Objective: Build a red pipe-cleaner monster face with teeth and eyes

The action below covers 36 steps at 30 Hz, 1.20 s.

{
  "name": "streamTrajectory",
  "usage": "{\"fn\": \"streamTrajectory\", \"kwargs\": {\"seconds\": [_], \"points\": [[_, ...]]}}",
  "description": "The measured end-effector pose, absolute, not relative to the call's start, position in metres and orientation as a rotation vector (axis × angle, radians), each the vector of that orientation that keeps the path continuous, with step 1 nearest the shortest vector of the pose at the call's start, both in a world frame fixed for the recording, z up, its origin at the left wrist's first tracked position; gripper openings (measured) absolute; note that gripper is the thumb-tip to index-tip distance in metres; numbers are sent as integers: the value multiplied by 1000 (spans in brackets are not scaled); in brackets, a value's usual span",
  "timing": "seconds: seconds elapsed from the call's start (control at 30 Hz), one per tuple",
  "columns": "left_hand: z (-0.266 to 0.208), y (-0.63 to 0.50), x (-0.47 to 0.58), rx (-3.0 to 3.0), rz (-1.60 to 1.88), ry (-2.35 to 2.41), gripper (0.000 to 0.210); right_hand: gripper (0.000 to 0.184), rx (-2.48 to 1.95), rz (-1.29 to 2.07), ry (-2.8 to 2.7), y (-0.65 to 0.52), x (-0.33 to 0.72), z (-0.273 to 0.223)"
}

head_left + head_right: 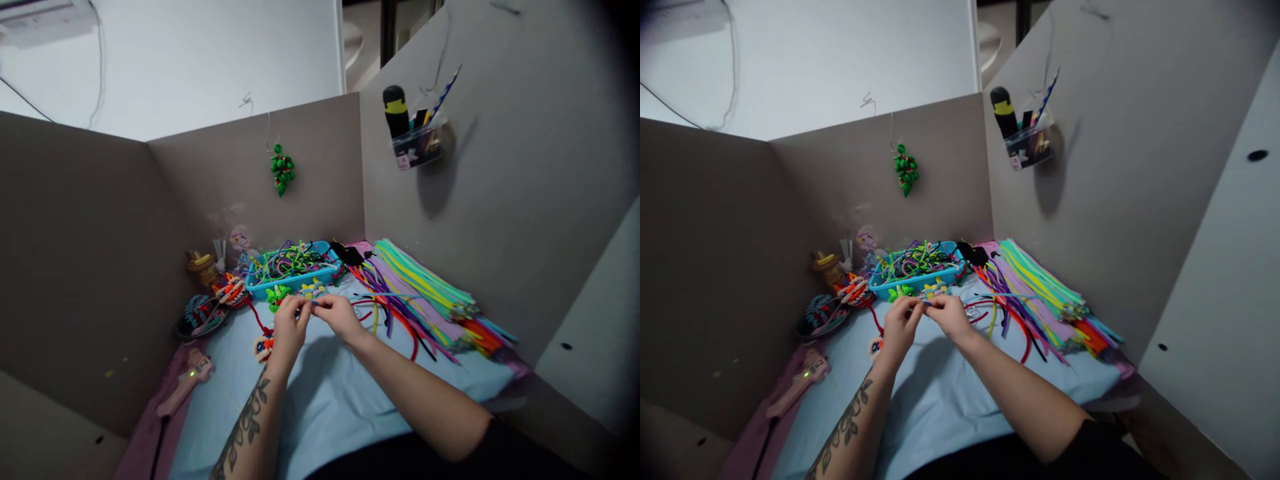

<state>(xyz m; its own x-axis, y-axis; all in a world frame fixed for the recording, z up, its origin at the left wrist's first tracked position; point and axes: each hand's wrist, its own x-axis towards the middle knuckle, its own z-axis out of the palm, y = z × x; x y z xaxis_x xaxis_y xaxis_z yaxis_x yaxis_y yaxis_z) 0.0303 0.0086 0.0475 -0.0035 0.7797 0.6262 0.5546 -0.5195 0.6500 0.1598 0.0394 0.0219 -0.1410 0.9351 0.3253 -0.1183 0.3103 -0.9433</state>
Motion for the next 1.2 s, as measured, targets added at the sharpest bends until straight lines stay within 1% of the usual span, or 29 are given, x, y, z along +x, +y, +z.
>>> {"fn": "streamTrajectory", "kwargs": {"seconds": [0.07, 0.13, 0.23, 0.3, 0.37, 0.47, 0.53, 0.63, 0.8, 0.93, 1.0, 1.1, 1.2], "points": [[45, 12, 28, 1905, 1481, 1412, 20, 20, -771, 1119, -1435, 43, 165, 23], [42, 17, 24, 1759, 1422, 1383, 24, 26, -743, 1026, -1463, 46, 173, 27], [41, 20, 21, 1707, 1372, 1356, 26, 19, -748, 777, -1575, 46, 182, 37], [43, 19, 21, 1767, 1349, 1384, 24, 16, -733, 694, -1695, 43, 184, 41], [47, 16, 24, 1842, 1322, 1417, 22, 16, -737, 690, -1762, 39, 183, 42], [51, 13, 28, 1903, 1276, 1435, 21, 14, -778, 780, -1752, 37, 180, 40], [52, 12, 29, 1906, 1232, 1423, 22, 13, -815, 836, -1731, 38, 179, 37], [50, 13, 28, 1866, 1164, 1387, 26, 13, -867, 830, -1727, 40, 178, 34], [47, 15, 25, 1780, 1160, 1350, 27, 11, -870, 687, -1740, 39, 177, 32], [49, 11, 28, 1801, 1203, 1374, 24, 13, -857, 481, -1755, 36, 175, 33], [50, 9, 28, 1840, 1234, 1398, 21, 13, -849, 437, -1758, 35, 176, 34], [50, 9, 28, 1928, 1304, 1404, 17, 13, -827, 480, -1713, 37, 179, 36], [59, 10, 30, 2077, 1366, 1406, 13, 12, -805, 643, -1565, 40, 183, 38]]}}
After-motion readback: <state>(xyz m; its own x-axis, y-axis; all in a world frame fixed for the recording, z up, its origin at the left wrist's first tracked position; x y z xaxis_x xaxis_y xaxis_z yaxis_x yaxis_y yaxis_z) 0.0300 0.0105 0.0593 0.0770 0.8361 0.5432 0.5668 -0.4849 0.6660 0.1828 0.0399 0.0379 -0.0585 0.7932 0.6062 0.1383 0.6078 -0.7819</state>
